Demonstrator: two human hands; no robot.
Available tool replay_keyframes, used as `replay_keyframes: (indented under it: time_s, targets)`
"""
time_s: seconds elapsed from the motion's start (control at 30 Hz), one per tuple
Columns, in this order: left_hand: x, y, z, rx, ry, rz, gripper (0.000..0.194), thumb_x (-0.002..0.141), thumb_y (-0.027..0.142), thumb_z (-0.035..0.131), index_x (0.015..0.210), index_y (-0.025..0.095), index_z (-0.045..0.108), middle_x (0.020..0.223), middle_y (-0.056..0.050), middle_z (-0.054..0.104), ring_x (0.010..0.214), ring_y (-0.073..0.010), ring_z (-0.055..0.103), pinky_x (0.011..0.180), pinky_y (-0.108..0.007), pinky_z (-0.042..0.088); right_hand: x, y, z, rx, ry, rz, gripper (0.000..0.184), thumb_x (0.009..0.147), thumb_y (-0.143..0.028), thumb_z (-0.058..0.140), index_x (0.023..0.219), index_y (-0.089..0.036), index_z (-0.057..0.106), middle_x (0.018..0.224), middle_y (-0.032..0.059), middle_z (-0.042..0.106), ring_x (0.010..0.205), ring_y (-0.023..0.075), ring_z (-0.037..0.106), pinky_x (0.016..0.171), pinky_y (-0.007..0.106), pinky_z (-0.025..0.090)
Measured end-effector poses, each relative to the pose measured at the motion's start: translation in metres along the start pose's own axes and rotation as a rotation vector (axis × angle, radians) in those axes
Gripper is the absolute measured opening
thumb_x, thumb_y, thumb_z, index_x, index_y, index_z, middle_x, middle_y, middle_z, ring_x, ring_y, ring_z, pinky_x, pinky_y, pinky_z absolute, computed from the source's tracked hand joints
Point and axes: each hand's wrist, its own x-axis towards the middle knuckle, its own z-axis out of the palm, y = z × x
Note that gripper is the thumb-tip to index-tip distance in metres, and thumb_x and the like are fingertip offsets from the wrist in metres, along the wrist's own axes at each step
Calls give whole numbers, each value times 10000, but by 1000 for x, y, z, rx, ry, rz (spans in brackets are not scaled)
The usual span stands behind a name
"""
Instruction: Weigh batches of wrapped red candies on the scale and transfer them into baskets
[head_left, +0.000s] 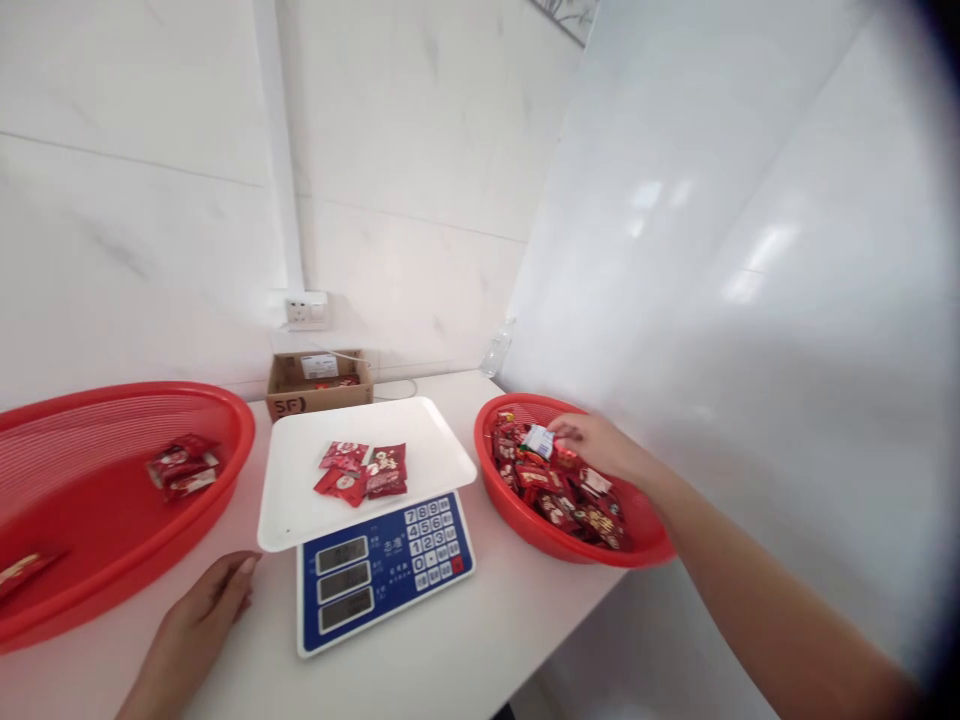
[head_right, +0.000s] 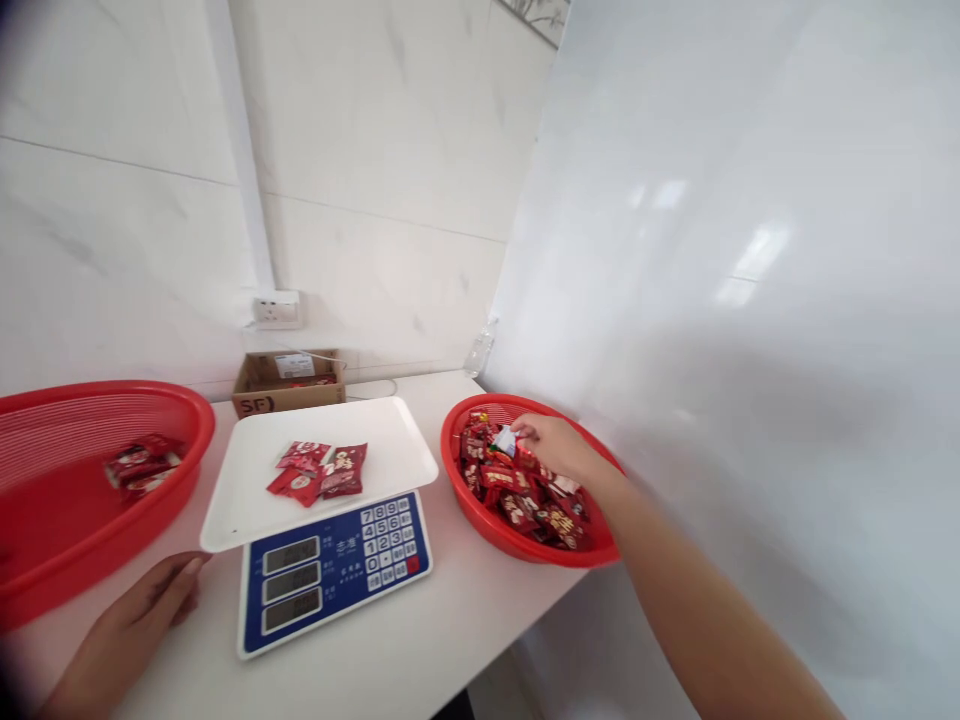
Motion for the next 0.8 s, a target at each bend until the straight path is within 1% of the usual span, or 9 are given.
replay_keyframes:
  time_s: [0.07,0.13,0.23,0.3,0.37,0.43,0.57,0.67,0.8]
  targets:
    - [-5,10,-1,-52,-65,-29,516,634,657,477,893,223,581,731,-2,623,677,-175,606,661,-269,508,0,-26,5,38,148,-65,197,760,-201,476,919,-226,590,966,34,650,902,186,593,833,326,434]
    - [-9,16,-2,-79,-82,-24,513,646,657,466,890,216,567,666,9,580,647,-171,571,646,-274,489,-1,-58,15,108,239,-149,171,769,-235,490,910,-234,587,924,22,659,864,179,603,815,318,445]
    - [-14,22,-4,-89,-79,-15,484,671,637,456,883,214,557,620,21,533,617,-162,534,614,-267,462,0,-110,40,145,263,-318,158,787,-225,490,909,-229,589,909,18,658,818,165,602,766,300,460]
    - [-18,26,-5,-99,-77,-11,464,683,622,453,879,214,553,615,23,520,608,-160,521,601,-264,449,3,-140,63,90,278,-498,160,807,-199,476,912,-222,594,927,27,650,858,169,581,776,297,448]
    - [-21,28,-6,-111,-77,0,445,695,608,449,873,213,549,603,26,506,598,-158,510,590,-263,438,8,-164,87,17,265,-665,201,827,-156,446,951,-211,595,958,41,641,923,176,550,817,301,423]
    - [-22,29,-6,-115,-75,14,426,705,594,447,863,212,548,586,31,493,589,-155,501,585,-261,428,13,-182,109,-67,210,-756,238,840,-118,416,968,-198,600,960,53,640,934,184,535,835,314,404]
    - [-22,27,-7,-102,-71,28,407,724,581,435,844,210,549,582,34,481,587,-151,493,583,-260,416,14,-198,136,-158,22,-787,209,830,-134,465,956,-193,621,945,55,650,889,190,545,806,327,407]
    - [-21,27,-7,-79,-88,28,394,745,572,412,846,214,542,593,33,472,596,-153,491,591,-261,410,5,-193,137,-89,-9,-774,180,847,-226,488,975,-212,614,964,41,646,914,185,538,812,328,410]
    - [-21,26,-7,-59,-102,43,387,756,565,398,849,220,547,591,34,470,592,-154,491,585,-259,405,-7,-174,132,-72,-8,-717,152,831,-275,520,929,-219,622,981,48,619,976,201,510,841,353,407]
